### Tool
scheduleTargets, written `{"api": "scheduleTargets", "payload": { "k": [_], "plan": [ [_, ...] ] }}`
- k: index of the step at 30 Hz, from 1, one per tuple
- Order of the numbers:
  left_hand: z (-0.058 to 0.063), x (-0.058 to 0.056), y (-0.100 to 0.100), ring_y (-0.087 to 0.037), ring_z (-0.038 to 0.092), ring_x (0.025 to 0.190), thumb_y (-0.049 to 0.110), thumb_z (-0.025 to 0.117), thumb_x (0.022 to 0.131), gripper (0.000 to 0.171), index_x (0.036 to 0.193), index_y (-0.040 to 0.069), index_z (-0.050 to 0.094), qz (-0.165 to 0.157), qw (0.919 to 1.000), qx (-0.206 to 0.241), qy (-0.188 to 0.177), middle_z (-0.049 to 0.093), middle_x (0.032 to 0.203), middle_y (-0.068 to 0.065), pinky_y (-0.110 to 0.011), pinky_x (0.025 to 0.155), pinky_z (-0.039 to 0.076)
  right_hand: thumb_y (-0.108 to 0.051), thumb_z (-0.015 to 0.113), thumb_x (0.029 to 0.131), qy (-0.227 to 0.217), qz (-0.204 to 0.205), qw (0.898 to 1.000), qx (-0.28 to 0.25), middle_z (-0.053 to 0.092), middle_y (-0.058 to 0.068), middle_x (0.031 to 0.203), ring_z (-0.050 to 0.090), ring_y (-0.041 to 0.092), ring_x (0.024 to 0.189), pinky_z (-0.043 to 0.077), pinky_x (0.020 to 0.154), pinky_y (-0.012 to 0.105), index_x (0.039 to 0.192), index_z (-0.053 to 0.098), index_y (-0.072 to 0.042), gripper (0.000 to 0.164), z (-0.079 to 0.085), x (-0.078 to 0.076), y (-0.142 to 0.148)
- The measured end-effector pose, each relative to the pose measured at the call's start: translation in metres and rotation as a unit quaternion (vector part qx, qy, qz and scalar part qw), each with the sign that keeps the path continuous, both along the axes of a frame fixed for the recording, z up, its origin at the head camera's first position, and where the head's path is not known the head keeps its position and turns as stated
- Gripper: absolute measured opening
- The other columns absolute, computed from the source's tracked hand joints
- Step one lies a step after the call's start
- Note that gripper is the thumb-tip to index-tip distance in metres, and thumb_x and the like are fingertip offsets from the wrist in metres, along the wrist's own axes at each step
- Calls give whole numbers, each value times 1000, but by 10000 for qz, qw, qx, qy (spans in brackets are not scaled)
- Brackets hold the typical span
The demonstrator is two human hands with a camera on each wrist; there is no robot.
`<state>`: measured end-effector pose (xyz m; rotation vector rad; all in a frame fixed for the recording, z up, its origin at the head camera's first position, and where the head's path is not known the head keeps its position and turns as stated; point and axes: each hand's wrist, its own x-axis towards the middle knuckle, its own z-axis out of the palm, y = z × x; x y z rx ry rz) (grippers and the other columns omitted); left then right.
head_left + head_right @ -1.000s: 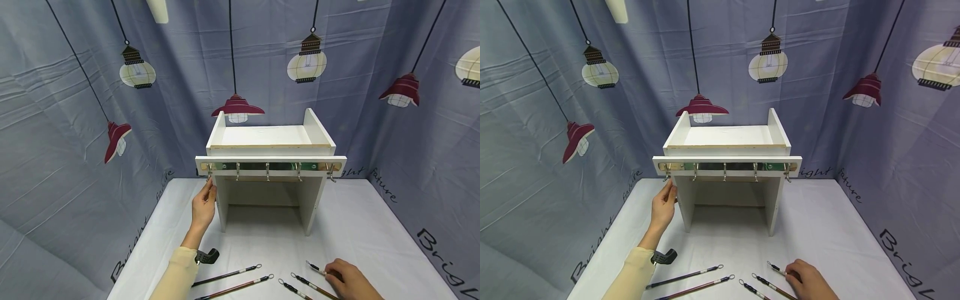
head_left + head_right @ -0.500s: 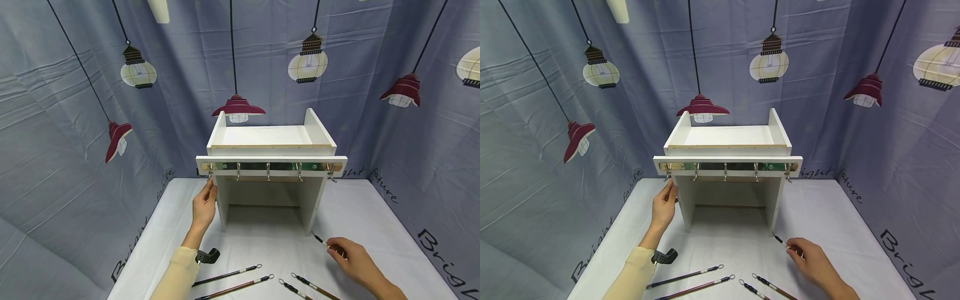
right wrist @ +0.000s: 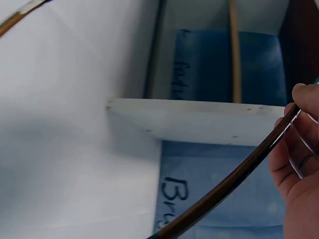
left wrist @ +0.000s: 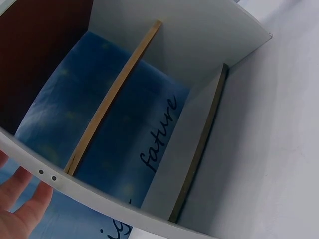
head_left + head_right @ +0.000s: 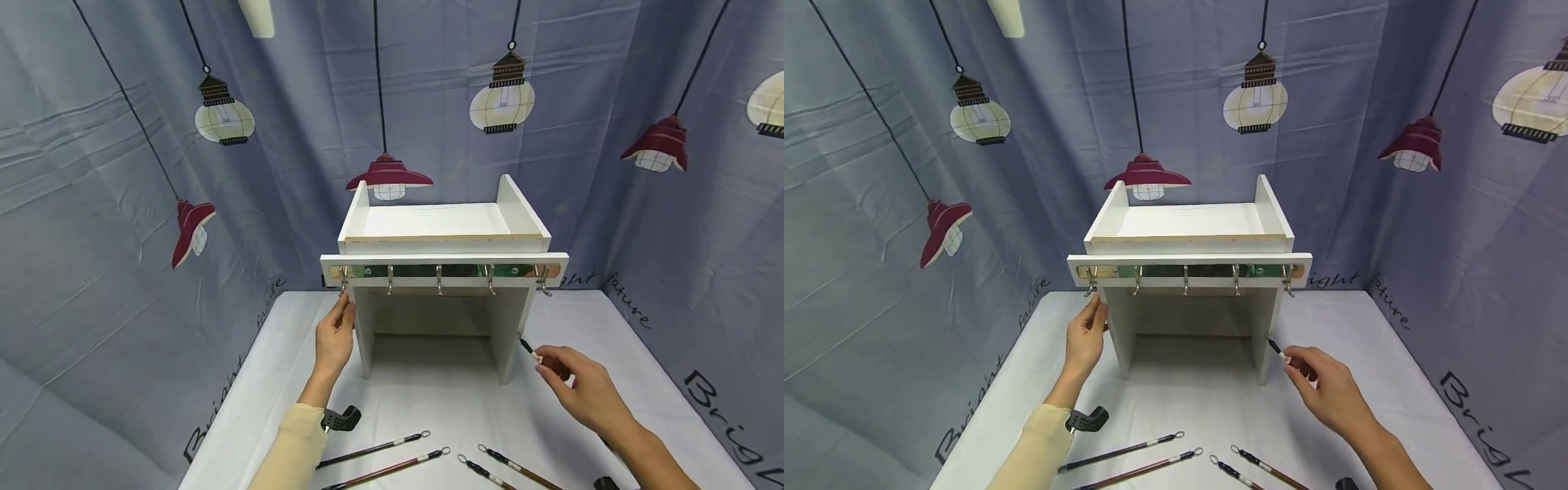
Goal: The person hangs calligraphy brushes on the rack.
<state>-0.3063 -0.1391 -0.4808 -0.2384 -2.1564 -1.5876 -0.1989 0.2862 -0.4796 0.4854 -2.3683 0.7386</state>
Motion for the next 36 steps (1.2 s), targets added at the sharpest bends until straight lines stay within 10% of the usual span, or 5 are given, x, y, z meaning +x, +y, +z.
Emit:
{"api": "scheduleTargets", "payload": {
  "k": [36],
  "plan": [
    [0, 3, 2, -32, 65, 126, 32, 55, 108, 49, 152, 10, 51, 13, 10000, 10, -25, 53, 154, -11, -50, 100, 56, 12, 83, 75, 923, -459, 9871, -1224, 68, -3, 81, 56, -15, 70, 45, 67, 4, 109, 71, 0, 38, 49, 1, -16]
  ]
}}
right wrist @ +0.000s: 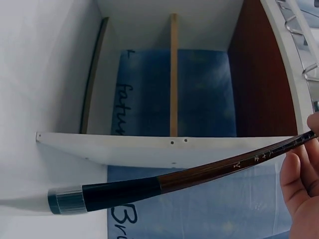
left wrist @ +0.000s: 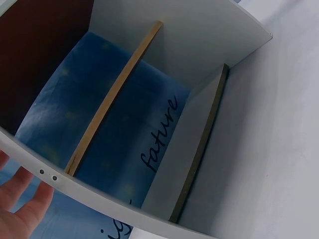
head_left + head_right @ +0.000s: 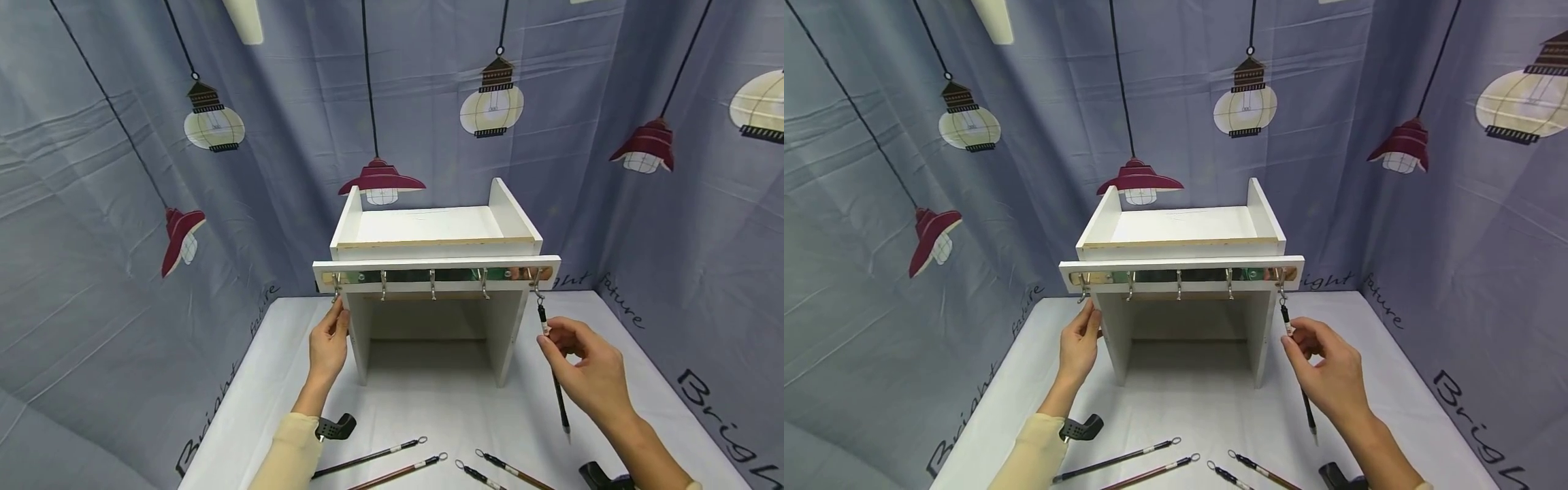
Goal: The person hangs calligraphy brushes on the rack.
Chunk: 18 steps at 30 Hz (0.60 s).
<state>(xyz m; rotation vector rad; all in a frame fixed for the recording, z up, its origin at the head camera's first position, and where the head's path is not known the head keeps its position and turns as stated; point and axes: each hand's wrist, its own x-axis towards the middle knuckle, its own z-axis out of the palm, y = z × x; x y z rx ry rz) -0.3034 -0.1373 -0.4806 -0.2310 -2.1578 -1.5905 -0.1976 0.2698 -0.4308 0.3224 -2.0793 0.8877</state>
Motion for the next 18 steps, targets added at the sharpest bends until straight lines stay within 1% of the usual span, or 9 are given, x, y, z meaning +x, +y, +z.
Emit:
{"api": "scheduleTargets", "payload": {
  "k": [3, 10, 14, 18],
  "plan": [
    [0, 0, 2, -32, 65, 126, 31, 56, 108, 49, 152, 10, 51, 22, 10000, 22, -4, 53, 153, -11, -50, 100, 56, 10, 82, 77, -42, -87, 9999, -82, 68, -4, 82, 55, -15, 70, 44, 67, 4, 109, 71, -1, 36, 1, 2, 1],
    [3, -1, 1, -33, 63, 129, 31, 55, 108, 49, 152, 9, 51, 25, 10000, 24, 11, 53, 154, -12, -50, 102, 54, 6, 82, 80, -278, -290, 9987, -310, 68, -3, 80, 54, -14, 68, 43, 62, 6, 109, 72, -1, 32, 3, -1, -2],
    [2, -1, 1, -32, 62, 130, 32, 55, 108, 49, 152, 9, 51, 23, 10000, 32, -32, 52, 154, -12, -50, 102, 54, 5, 82, 80, -426, -346, 9975, -444, 68, -1, 79, 54, -11, 66, 43, 60, 7, 108, 72, -2, 31, 3, -1, -5],
    [1, 0, 1, -32, 62, 131, 31, 55, 108, 49, 152, 9, 50, 22, 10000, 21, -50, 52, 154, -12, -51, 103, 54, 5, 82, 81, -470, -333, 9972, -487, 69, 3, 79, 54, -9, 66, 43, 61, 7, 109, 73, -2, 31, 3, 0, -8]
  ]
}}
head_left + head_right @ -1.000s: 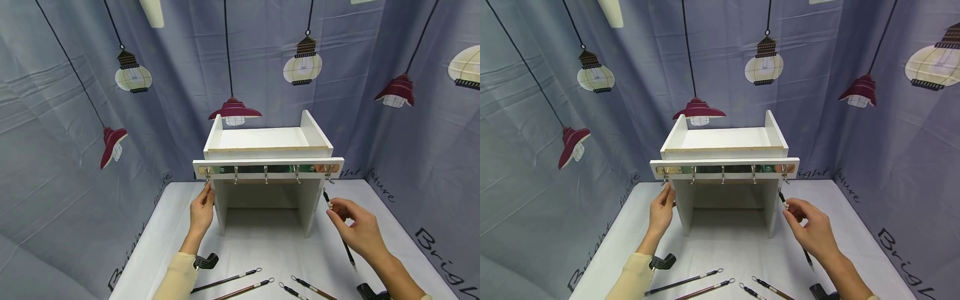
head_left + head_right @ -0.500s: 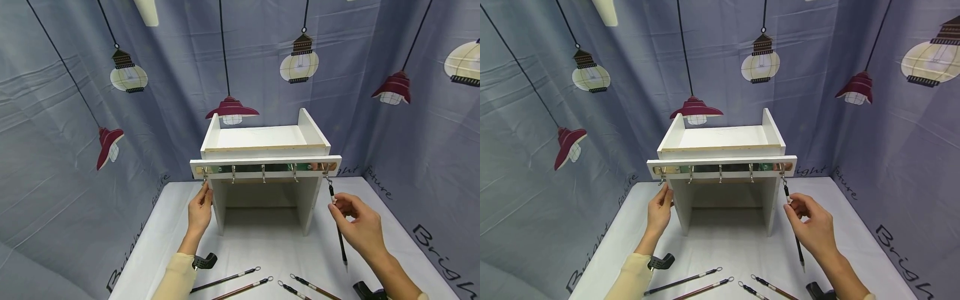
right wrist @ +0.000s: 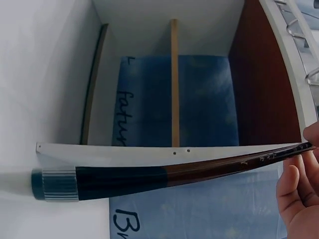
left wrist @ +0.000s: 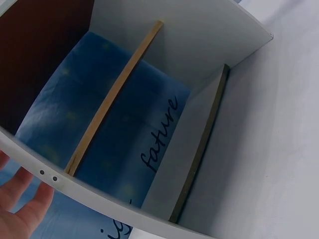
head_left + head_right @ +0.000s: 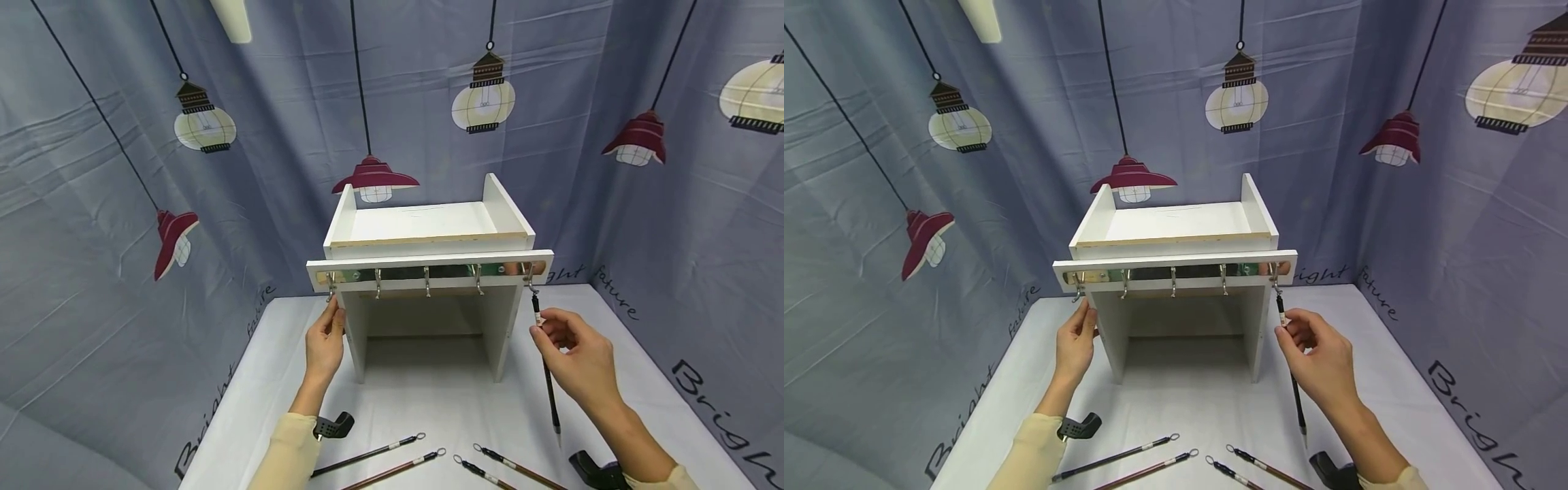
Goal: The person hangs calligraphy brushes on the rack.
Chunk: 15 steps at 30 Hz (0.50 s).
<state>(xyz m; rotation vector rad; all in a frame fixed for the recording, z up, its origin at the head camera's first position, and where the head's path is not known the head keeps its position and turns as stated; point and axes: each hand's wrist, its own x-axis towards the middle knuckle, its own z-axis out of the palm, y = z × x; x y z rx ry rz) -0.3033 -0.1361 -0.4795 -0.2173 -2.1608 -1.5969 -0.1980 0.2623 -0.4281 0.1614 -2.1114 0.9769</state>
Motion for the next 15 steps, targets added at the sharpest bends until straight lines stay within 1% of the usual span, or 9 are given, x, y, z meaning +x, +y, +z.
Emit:
{"api": "scheduleTargets", "payload": {
  "k": [3, 9, 15],
  "plan": [
    [0, 0, 1, -32, 62, 130, 31, 55, 108, 49, 152, 9, 51, 3, 10000, 13, 2, 52, 154, -13, -49, 103, 54, 5, 82, 81, 19, 5, 10000, -9, 68, 2, 79, 53, -8, 65, 43, 61, 7, 109, 73, -2, 30, 1, -1, -1],
    [2, -1, 1, -34, 61, 132, 31, 55, 108, 50, 152, 7, 49, -60, 10000, 64, 43, 51, 155, -14, -48, 103, 54, 4, 81, 82, 104, -80, 9999, -93, 65, -5, 78, 52, -8, 64, 42, 59, 9, 108, 73, -2, 28, 0, -3, -2],
    [0, -1, -1, -31, 61, 132, 28, 55, 108, 49, 152, 8, 50, -112, 9999, 124, -8, 51, 155, -12, -47, 103, 54, 5, 81, 82, 197, -145, 9994, -253, 63, -6, 78, 52, -7, 63, 41, 58, 8, 107, 73, -1, 27, -2, -1, -3]
  ]
}}
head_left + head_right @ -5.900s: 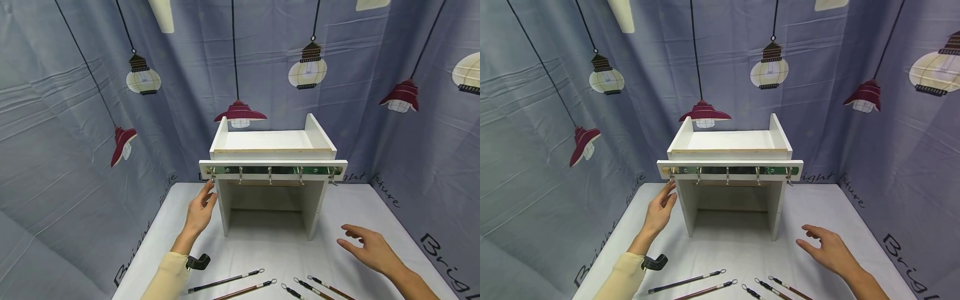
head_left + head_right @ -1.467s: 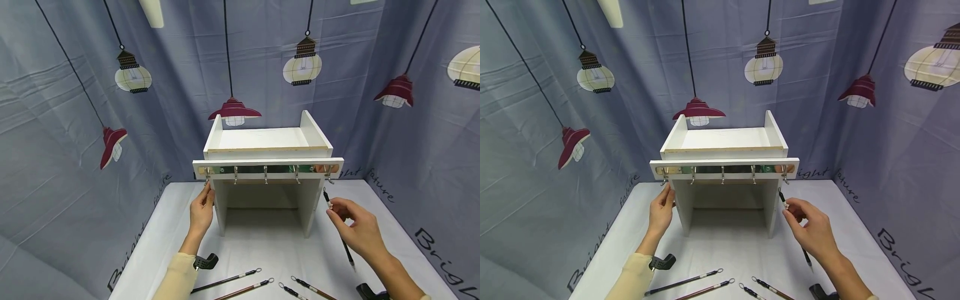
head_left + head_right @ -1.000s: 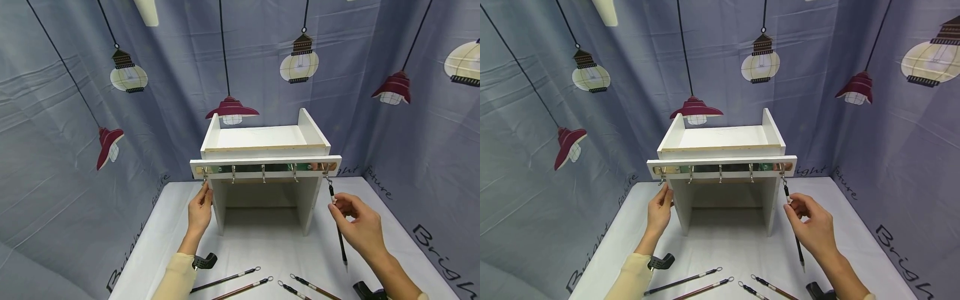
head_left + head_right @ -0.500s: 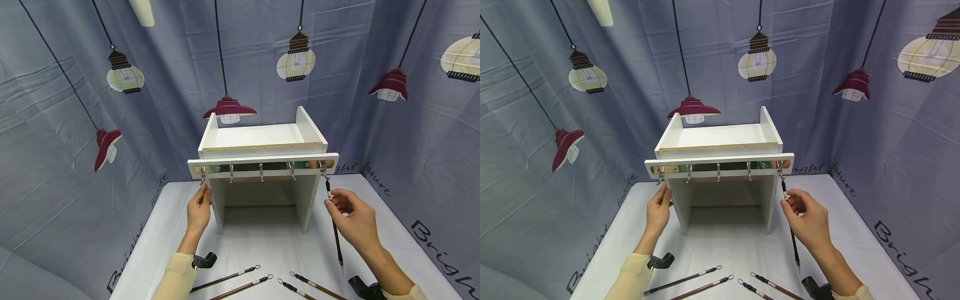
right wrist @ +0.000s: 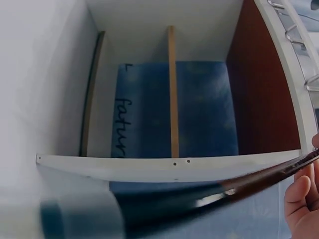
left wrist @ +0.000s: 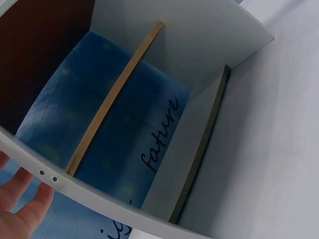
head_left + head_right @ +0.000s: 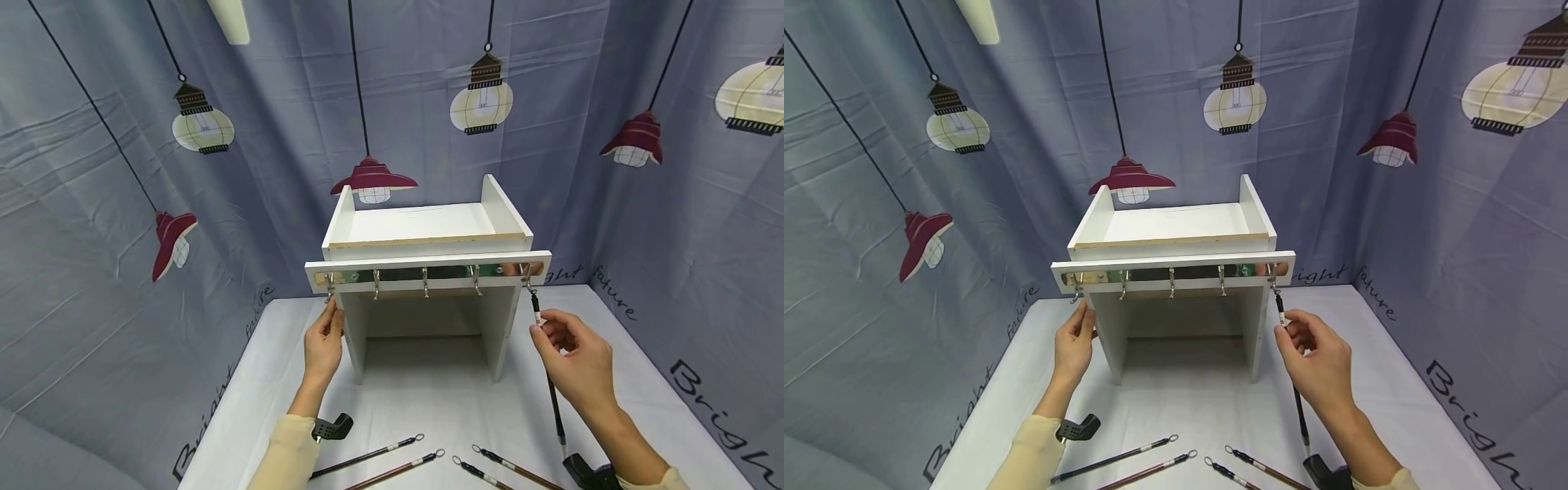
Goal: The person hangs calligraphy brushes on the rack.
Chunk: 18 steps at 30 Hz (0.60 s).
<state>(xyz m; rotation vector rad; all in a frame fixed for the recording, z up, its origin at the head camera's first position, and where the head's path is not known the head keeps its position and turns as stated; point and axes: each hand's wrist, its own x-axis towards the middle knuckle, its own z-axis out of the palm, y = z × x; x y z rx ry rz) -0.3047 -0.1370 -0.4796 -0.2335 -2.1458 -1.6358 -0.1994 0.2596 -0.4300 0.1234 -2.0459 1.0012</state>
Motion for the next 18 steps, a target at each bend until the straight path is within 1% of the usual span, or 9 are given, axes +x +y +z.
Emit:
{"api": "scheduleTargets", "payload": {
  "k": [4, 6, 8, 10, 12, 14, 15, 18],
  "plan": [
    [-2, 0, 0, -32, 61, 132, 27, 55, 109, 48, 153, 8, 50, -24, 10000, -1, 38, 51, 155, -13, -48, 103, 54, 4, 81, 83, -53, -21, 10000, -28, 64, -5, 78, 52, -7, 64, 41, 58, 8, 109, 74, -1, 27, 0, -1, -1],
    [-3, 1, 0, -32, 62, 130, 27, 55, 109, 48, 152, 8, 50, -3, 10000, -12, 56, 51, 155, -13, -46, 102, 55, 4, 80, 84, -118, -27, 9999, -38, 66, -3, 78, 53, -6, 64, 41, 58, 7, 109, 74, -1, 27, -1, -2, -2],
    [-2, 0, 0, -32, 64, 127, 27, 55, 109, 47, 152, 7, 50, 47, 9999, -36, 100, 53, 153, -14, -40, 99, 57, 3, 80, 85, -203, -24, 9997, -93, 68, 1, 79, 54, -6, 65, 42, 59, 7, 110, 74, -1, 26, -1, -5, -3],
    [-1, 0, 0, -32, 66, 123, 27, 55, 109, 48, 151, 6, 51, 85, 9999, -50, 113, 55, 152, -15, -29, 95, 58, 2, 79, 86, -297, -28, 9994, -153, 69, 4, 80, 55, -5, 65, 43, 60, 6, 111, 74, -1, 26, -2, -8, -5],
    [-2, -1, -1, -32, 67, 120, 27, 55, 109, 48, 151, 5, 50, 76, 9999, -42, 137, 56, 151, -15, -19, 90, 56, 1, 78, 87, -417, -50, 9989, -216, 70, 6, 81, 55, -5, 66, 44, 61, 6, 112, 74, -2, 25, -4, -10, -7],
    [-2, -1, 0, -32, 68, 119, 26, 55, 108, 48, 151, 6, 51, 59, 9999, -2, 153, 56, 150, -15, -14, 87, 53, 0, 78, 87, -534, -102, 9982, -258, 71, 8, 82, 55, -6, 67, 44, 62, 6, 112, 73, -1, 25, -6, -14, -7],
    [-2, -1, 0, -32, 67, 119, 27, 55, 108, 48, 151, 6, 51, 47, 9999, 18, 144, 56, 150, -15, -12, 87, 53, -1, 78, 88, -607, -131, 9977, -267, 71, 8, 83, 55, -6, 67, 44, 62, 6, 111, 73, -1, 24, -7, -16, -8],
    [-3, -1, 1, -33, 67, 120, 26, 56, 108, 47, 151, 6, 51, 54, 9999, 37, 160, 56, 151, -14, -16, 88, 54, -4, 77, 89, -853, -196, 9960, -204, 72, 10, 86, 54, -6, 69, 43, 62, 6, 110, 72, -1, 22, -11, -22, -11]
  ]
}}
